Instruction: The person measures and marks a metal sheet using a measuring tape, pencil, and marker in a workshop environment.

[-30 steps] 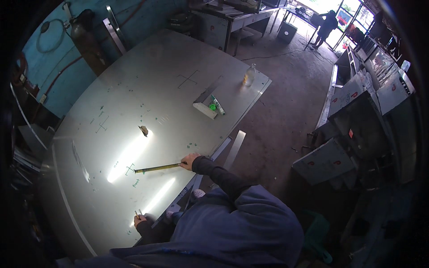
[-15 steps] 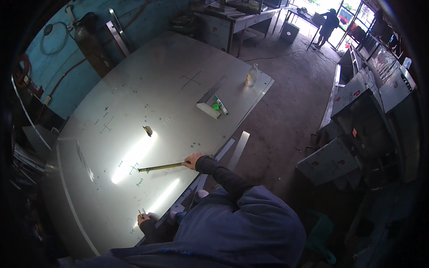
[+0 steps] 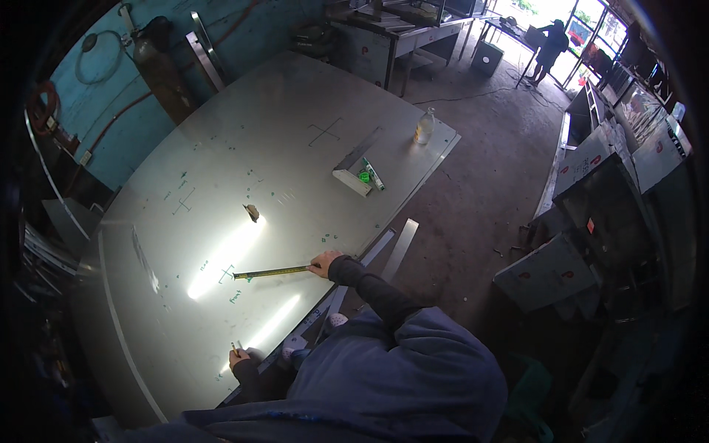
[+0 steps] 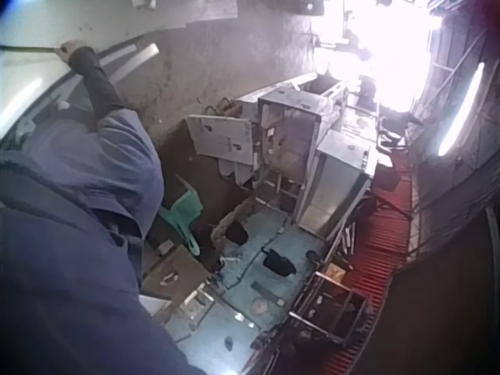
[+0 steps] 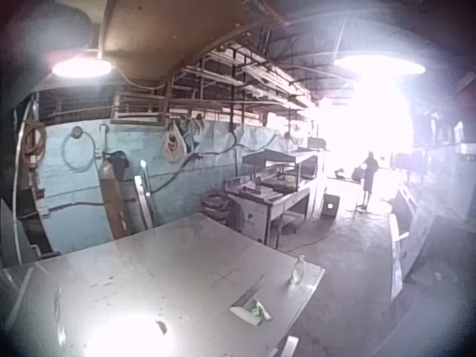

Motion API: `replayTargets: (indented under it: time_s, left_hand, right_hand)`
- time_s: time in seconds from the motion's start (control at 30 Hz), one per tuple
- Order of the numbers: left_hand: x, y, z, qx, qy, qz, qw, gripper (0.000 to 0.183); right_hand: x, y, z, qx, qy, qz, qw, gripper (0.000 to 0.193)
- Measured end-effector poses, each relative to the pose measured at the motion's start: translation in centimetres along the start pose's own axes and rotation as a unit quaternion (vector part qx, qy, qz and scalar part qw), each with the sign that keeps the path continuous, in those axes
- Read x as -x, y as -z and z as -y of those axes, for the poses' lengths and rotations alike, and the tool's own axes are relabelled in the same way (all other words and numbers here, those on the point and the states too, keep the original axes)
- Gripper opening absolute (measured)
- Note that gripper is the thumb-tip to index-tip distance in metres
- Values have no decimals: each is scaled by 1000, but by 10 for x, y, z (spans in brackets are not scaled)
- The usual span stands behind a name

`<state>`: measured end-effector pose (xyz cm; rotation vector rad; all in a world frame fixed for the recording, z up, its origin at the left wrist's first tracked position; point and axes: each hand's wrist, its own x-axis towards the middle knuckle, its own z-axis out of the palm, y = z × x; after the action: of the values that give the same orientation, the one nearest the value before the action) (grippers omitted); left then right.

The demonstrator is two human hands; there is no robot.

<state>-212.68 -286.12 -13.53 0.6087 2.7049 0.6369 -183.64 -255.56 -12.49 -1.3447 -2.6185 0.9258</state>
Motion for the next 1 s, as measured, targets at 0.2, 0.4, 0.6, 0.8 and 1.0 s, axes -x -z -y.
replayTargets:
  time_s: [0.2,0.4,0.6,0.8,1.0]
  left_hand:
    - [1,0,-1,11,-6,-4,1000,22]
    - [-10,-16,21,0,-24,-17,1000,23]
    - [-8,-14,20,8,-38,-13,999,23]
    - [-13,-18,20,-14,-29,-15,999,23]
    - [-11,-13,11,-21,-9,-23,999,24]
  right_hand:
    - [-1,-5,-3,-7,10,-16,1000,40]
    - [0,-8,-5,-19,16,-25,999,40]
    - [1,-8,-4,-18,13,-28,999,40]
    - [-4,-6,-5,-3,-5,-5,1000,38]
    - [-3,-7,-5,-4,1,-22,1000,37]
